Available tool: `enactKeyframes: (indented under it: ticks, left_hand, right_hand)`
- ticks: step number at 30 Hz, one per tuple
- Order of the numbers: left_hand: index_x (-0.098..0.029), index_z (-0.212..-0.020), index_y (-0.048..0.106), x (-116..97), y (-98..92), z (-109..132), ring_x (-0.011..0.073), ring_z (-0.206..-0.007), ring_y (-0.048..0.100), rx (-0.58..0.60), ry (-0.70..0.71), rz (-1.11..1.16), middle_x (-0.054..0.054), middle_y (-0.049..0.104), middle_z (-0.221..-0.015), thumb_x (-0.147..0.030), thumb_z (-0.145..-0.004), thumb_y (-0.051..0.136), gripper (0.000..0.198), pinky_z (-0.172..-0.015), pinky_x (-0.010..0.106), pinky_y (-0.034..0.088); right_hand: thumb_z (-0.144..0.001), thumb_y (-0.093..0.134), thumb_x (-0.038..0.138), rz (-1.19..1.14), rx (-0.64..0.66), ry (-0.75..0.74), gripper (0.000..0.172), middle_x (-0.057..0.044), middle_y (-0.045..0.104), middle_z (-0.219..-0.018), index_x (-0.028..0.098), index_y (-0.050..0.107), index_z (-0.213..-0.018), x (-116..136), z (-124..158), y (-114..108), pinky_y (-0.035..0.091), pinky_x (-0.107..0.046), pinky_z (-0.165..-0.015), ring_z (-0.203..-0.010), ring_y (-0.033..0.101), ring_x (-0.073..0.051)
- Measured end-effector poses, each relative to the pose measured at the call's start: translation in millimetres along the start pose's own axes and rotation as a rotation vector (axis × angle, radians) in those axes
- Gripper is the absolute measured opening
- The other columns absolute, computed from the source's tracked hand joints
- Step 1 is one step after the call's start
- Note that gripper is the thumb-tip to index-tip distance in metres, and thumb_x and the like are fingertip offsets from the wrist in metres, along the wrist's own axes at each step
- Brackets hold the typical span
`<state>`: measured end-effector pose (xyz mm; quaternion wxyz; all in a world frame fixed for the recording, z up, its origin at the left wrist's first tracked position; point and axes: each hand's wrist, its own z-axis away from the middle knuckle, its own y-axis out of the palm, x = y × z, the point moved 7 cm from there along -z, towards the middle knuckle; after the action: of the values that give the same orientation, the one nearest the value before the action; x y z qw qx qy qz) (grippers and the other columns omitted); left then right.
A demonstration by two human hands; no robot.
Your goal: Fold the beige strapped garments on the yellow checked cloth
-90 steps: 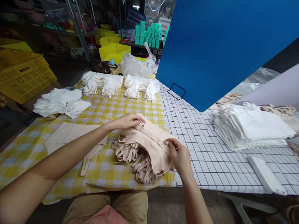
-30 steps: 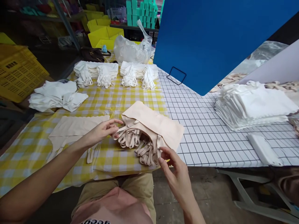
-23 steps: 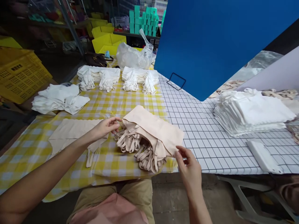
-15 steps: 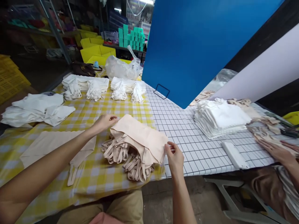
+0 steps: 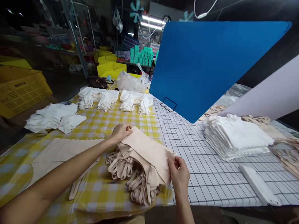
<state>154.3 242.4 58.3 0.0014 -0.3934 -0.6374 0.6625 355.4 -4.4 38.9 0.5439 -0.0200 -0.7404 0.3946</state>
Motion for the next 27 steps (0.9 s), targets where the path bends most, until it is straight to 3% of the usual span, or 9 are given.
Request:
enactKeyframes:
  ticks: [5,9,14,19,22,27]
  left_hand:
    - [-0.016,-0.067,0.06,-3.8,0.2,-1.7,0.0175,-0.078,0.056,-0.06,0.043,0.123,0.003,0.063,-0.075,-0.018,-0.073,0.055,0.008,-0.066,0.026,0.04]
    - [-0.015,-0.071,0.055,-5.5,-21.4,4.1,0.0123,-0.065,0.052,-0.094,0.052,0.39,-0.002,0.058,-0.068,-0.021,-0.075,0.054,0.007,-0.06,0.022,0.038]
    - [-0.016,-0.075,0.052,-3.9,-68.7,17.5,0.0085,-0.051,0.045,-0.153,0.066,0.61,-0.006,0.05,-0.054,-0.023,-0.077,0.052,0.008,-0.049,0.018,0.032]
    - [-0.016,-0.079,0.053,4.5,-125.0,36.7,0.0085,-0.049,0.046,-0.235,0.173,0.782,-0.004,0.052,-0.055,-0.033,-0.077,0.054,0.017,-0.047,0.017,0.033]
    - [-0.014,-0.081,0.055,19.2,-157.5,51.9,0.0106,-0.055,0.052,-0.275,0.202,0.869,-0.002,0.057,-0.061,-0.041,-0.075,0.056,0.027,-0.052,0.019,0.038]
    - [-0.013,-0.084,0.059,64.5,-212.4,94.9,0.0124,-0.065,0.056,-0.477,0.174,0.869,0.0,0.061,-0.068,-0.05,-0.071,0.061,0.039,-0.058,0.019,0.042]
  right_hand:
    - [-0.064,0.06,0.054,-0.022,0.066,0.006,0.039,-0.004,0.062,-0.067,0.016,0.062,-0.073,-2.0,-3.7,1.7,0.04,-0.027,-0.053,-0.058,0.052,-0.017]
    - [-0.068,0.063,0.05,-0.193,0.073,-0.04,0.033,-0.001,0.057,-0.066,0.017,0.06,-0.071,12.3,-5.6,-8.0,0.04,-0.025,-0.053,-0.06,0.049,-0.014]
    - [-0.068,0.066,0.045,-0.421,0.076,-0.15,0.029,0.0,0.052,-0.066,0.017,0.059,-0.071,66.0,0.7,-30.6,0.038,-0.022,-0.05,-0.059,0.045,-0.011]
    - [-0.068,0.069,0.041,-0.457,0.096,-0.306,0.024,0.002,0.049,-0.064,0.019,0.059,-0.071,129.4,7.7,-43.3,0.034,-0.021,-0.048,-0.057,0.041,-0.009]
    - [-0.068,0.068,0.04,-0.489,0.115,-0.414,0.022,0.003,0.048,-0.063,0.02,0.058,-0.07,165.4,13.0,-38.9,0.033,-0.022,-0.048,-0.054,0.038,-0.009]
    - [-0.07,0.068,0.037,-0.534,0.225,-0.547,0.02,0.004,0.048,-0.064,0.021,0.057,-0.069,220.8,42.5,-11.7,0.035,-0.023,-0.05,-0.054,0.038,-0.009]
